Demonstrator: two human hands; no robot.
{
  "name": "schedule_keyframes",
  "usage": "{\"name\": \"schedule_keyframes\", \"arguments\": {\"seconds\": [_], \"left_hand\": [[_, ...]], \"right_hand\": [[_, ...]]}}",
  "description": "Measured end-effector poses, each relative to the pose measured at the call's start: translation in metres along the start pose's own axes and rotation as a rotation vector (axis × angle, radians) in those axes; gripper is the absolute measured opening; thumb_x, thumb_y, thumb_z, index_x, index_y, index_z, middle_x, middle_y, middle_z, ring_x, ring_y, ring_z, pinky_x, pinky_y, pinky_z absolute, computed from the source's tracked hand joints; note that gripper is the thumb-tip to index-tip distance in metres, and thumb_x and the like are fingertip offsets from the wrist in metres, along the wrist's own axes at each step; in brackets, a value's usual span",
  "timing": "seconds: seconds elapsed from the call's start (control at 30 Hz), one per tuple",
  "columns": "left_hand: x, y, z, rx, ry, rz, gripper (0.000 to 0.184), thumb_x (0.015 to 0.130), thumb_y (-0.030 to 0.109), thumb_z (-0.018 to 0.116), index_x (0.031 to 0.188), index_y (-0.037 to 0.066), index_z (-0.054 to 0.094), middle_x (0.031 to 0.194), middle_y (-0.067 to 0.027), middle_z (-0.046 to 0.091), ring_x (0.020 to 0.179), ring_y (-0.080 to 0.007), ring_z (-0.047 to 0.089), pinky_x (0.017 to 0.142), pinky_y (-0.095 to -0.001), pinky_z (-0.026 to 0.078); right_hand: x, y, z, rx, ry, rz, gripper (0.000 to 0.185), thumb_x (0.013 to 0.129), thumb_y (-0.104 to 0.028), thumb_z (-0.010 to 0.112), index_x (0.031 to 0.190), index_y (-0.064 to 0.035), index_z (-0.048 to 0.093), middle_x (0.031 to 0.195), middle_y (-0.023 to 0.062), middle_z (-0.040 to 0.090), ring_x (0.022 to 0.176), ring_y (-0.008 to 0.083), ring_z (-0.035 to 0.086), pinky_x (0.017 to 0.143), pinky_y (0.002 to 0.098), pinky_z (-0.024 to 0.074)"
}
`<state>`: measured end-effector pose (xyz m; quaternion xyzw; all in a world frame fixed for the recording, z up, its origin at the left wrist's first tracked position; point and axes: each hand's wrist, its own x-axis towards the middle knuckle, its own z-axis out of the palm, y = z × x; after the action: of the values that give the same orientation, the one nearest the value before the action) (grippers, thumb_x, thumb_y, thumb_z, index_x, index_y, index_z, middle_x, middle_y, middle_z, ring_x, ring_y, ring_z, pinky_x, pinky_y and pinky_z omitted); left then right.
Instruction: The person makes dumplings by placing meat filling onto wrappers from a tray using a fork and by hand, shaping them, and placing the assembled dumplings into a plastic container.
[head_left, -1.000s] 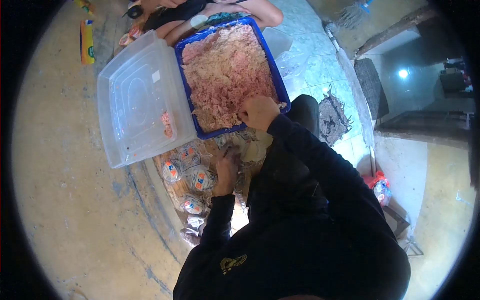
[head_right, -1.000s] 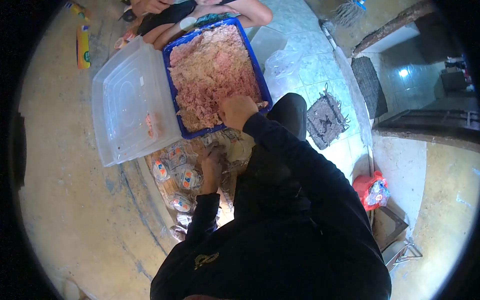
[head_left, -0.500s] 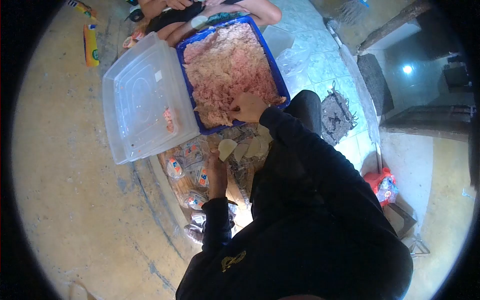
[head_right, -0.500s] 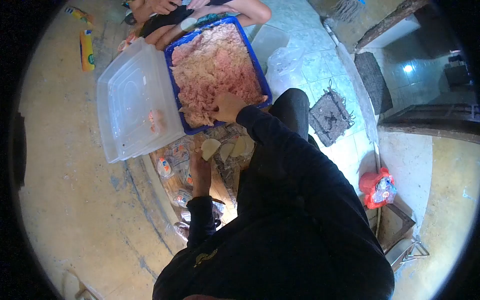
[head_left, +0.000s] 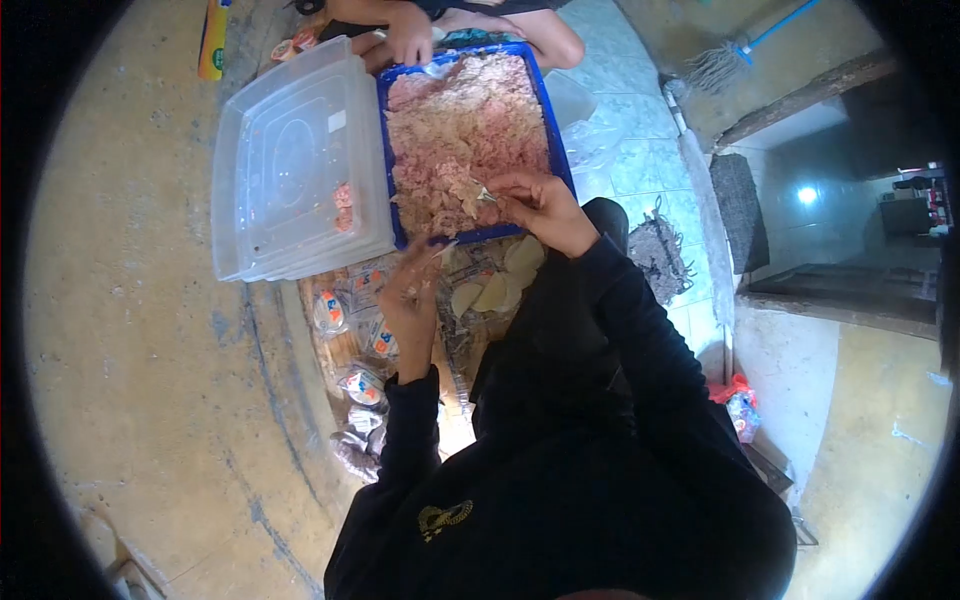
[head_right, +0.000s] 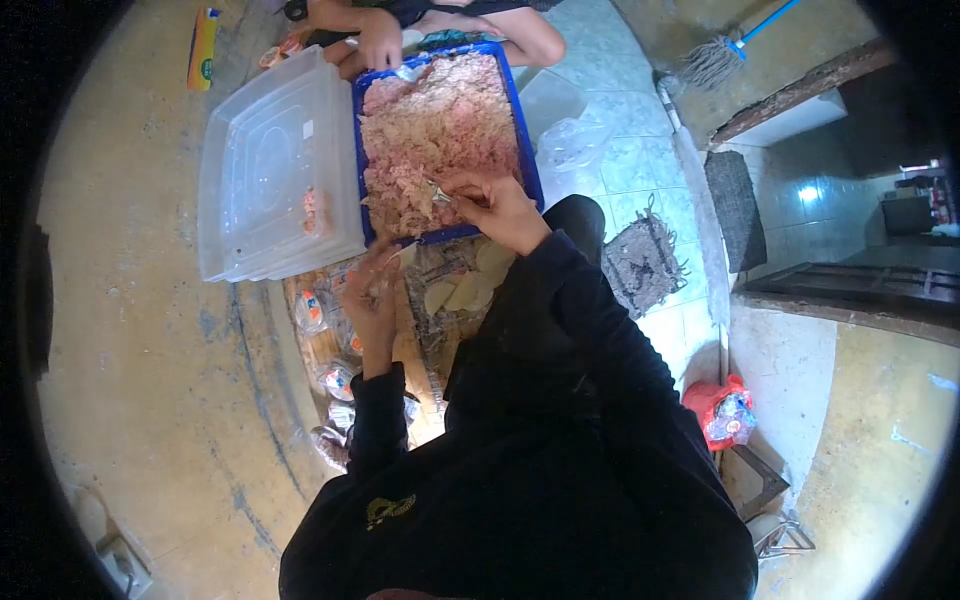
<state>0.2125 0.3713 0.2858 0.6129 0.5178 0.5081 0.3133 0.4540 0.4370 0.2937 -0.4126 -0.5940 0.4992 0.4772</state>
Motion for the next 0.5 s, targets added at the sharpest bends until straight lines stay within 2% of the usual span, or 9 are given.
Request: {"name": "schedule_keyframes", "arguments": {"seconds": [0.03,0.1,0.17,0.23,0.3,0.33,0.4,0.43,0.5], "left_hand": [[0.008,0.014,-0.001,-0.006,-0.004,0.000,0.015,0.094,0.007,0.072,0.106,0.003,0.079,0.121,-0.0108,0.069,0.106,-0.0276,0.068,0.097,-0.0380,0.051],[0.021,0.036,-0.007,0.499,0.028,0.451,0.023,0.090,0.005,0.072,0.112,0.008,0.080,0.116,-0.0130,0.069,0.101,-0.0312,0.068,0.096,-0.0398,0.051],[0.019,0.038,-0.012,0.443,0.012,0.432,0.024,0.090,0.004,0.072,0.111,0.009,0.080,0.114,-0.0138,0.069,0.100,-0.0312,0.068,0.095,-0.0395,0.051],[0.017,0.039,-0.016,0.386,-0.001,0.411,0.024,0.089,0.003,0.071,0.110,0.010,0.081,0.113,-0.0146,0.069,0.099,-0.0312,0.069,0.095,-0.0392,0.052],[0.016,0.038,-0.017,0.157,-0.045,0.221,0.020,0.093,0.004,0.069,0.111,0.007,0.078,0.114,-0.0137,0.070,0.099,-0.0276,0.068,0.091,-0.0367,0.053],[0.015,0.032,-0.015,0.156,-0.045,0.224,0.020,0.093,0.004,0.069,0.111,0.007,0.078,0.114,-0.0137,0.070,0.099,-0.0276,0.068,0.091,-0.0367,0.053],[0.008,0.011,-0.006,-0.284,0.056,-0.025,0.018,0.099,0.008,0.066,0.114,0.002,0.072,0.113,-0.0124,0.070,0.099,-0.0237,0.070,0.089,-0.0337,0.055],[0.006,0.003,-0.002,-0.286,0.060,-0.028,0.018,0.099,0.008,0.066,0.114,0.002,0.072,0.113,-0.0124,0.070,0.099,-0.0237,0.070,0.089,-0.0337,0.055],[0.005,-0.011,0.008,-0.793,0.198,-0.562,0.020,0.102,0.014,0.063,0.116,0.000,0.066,0.116,-0.0127,0.071,0.099,-0.0229,0.071,0.089,-0.0339,0.058]], "right_hand": [[-0.005,-0.004,-0.006,0.054,-0.032,0.140,0.027,0.101,0.003,0.059,0.127,0.0003,0.063,0.099,0.0039,0.073,0.081,0.0053,0.062,0.066,0.0223,0.0462],[-0.014,-0.010,-0.013,0.087,0.012,0.198,0.025,0.100,0.002,0.059,0.125,0.0000,0.064,0.098,0.0035,0.073,0.081,0.0052,0.061,0.068,0.0226,0.0473],[-0.019,-0.015,-0.015,0.126,0.052,0.253,0.024,0.099,0.002,0.059,0.122,-0.0004,0.066,0.098,0.0030,0.073,0.082,0.0052,0.061,0.069,0.0230,0.0483],[-0.022,-0.017,-0.017,0.165,0.119,0.317,0.025,0.100,0.002,0.059,0.124,-0.0009,0.065,0.097,0.0028,0.073,0.077,0.0045,0.059,0.065,0.0218,0.0453],[-0.024,-0.016,-0.017,0.123,0.118,0.259,0.025,0.101,0.001,0.059,0.125,-0.0009,0.065,0.097,0.0026,0.073,0.078,0.0047,0.059,0.065,0.0219,0.0455],[-0.025,-0.015,-0.017,0.082,0.113,0.204,0.025,0.101,0.001,0.059,0.126,-0.0009,0.064,0.097,0.0024,0.073,0.079,0.0050,0.060,0.066,0.0220,0.0457],[-0.028,-0.013,-0.012,0.114,0.120,0.163,0.026,0.102,0.000,0.059,0.127,-0.0011,0.064,0.097,0.0028,0.073,0.080,0.0053,0.060,0.067,0.0224,0.0460],[-0.030,-0.017,-0.008,0.150,0.126,0.125,0.026,0.102,-0.001,0.059,0.128,-0.0013,0.064,0.097,0.0032,0.073,0.082,0.0057,0.061,0.068,0.0229,0.0463],[-0.036,-0.036,-0.004,0.202,0.094,0.187,0.026,0.103,-0.002,0.059,0.129,-0.0010,0.063,0.097,0.0037,0.072,0.084,0.0064,0.061,0.071,0.0231,0.0473]]}}
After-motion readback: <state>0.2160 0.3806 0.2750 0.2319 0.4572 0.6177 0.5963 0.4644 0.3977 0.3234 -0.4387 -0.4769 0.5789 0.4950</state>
